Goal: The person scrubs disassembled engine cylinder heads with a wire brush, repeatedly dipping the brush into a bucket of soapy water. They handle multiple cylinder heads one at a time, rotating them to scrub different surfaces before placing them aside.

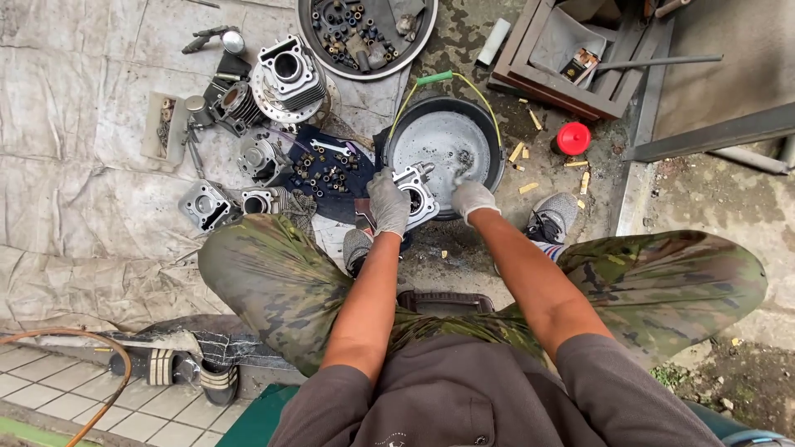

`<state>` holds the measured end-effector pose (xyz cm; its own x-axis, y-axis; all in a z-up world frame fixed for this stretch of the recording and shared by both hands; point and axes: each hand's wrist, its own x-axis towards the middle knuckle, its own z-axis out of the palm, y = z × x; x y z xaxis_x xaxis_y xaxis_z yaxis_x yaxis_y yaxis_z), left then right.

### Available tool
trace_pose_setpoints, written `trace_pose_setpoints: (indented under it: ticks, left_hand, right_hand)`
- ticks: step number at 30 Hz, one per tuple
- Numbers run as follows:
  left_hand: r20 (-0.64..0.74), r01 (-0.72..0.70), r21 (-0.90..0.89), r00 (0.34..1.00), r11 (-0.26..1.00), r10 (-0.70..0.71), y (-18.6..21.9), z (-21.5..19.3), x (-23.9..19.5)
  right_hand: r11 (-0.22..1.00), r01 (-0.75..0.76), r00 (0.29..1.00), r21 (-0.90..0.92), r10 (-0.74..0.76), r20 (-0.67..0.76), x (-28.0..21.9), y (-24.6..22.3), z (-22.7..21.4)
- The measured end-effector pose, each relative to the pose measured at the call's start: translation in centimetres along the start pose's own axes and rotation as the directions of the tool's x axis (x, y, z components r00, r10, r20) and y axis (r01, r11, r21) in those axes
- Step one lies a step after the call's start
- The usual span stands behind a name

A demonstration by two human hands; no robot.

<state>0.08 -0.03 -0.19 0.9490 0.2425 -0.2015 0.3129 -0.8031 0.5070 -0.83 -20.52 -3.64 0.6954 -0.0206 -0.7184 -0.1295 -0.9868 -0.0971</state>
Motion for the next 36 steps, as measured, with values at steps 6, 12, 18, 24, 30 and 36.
trace_pose_setpoints:
  ticks: [6, 12, 18, 24, 30, 36]
  left_hand:
    - [0.024, -0.021, 0.054, 1.000, 0.998, 0.020, -1.1, 2.3, 1.0]
    - [0.014, -0.026, 0.017, 1.000, 1.000, 0.026, -1.6, 3.7, 1.5]
    - [0.000, -0.025, 0.023, 1.000, 0.999, 0.025, -1.0, 2.7, 0.6]
    - [-0.005, -0.018, -0.030, 1.000, 0.999, 0.018, -1.1, 2.3, 0.4]
    - [-0.010, -0.011, -0.037, 1.000, 0.999, 0.010, -1.7, 3.2, 1.0]
    - [-0.004, -0.001, -0.107, 1.000, 0.994, 0.000, -1.0, 1.3, 0.3]
  right_hand:
    - [0.811, -0.148, 0.978, 0.566, 0.205, -0.038, -6.3, 0.7, -4.4]
    - [0.876, -0.043, 0.994, 0.480, 0.086, -0.068, -20.2, -4.5, -7.9]
    - [0.906, 0.026, 0.987, 0.423, 0.044, -0.155, -19.4, -6.7, -7.3]
    - [0.958, 0.080, 0.984, 0.277, -0.031, -0.177, -23.0, -7.5, -9.5]
    - [0.920, 0.050, 0.991, 0.389, 0.002, -0.132, -20.9, -4.3, -5.3]
    - [0.894, 0.068, 0.985, 0.443, 0.009, -0.170, -12.8, -6.7, -6.9]
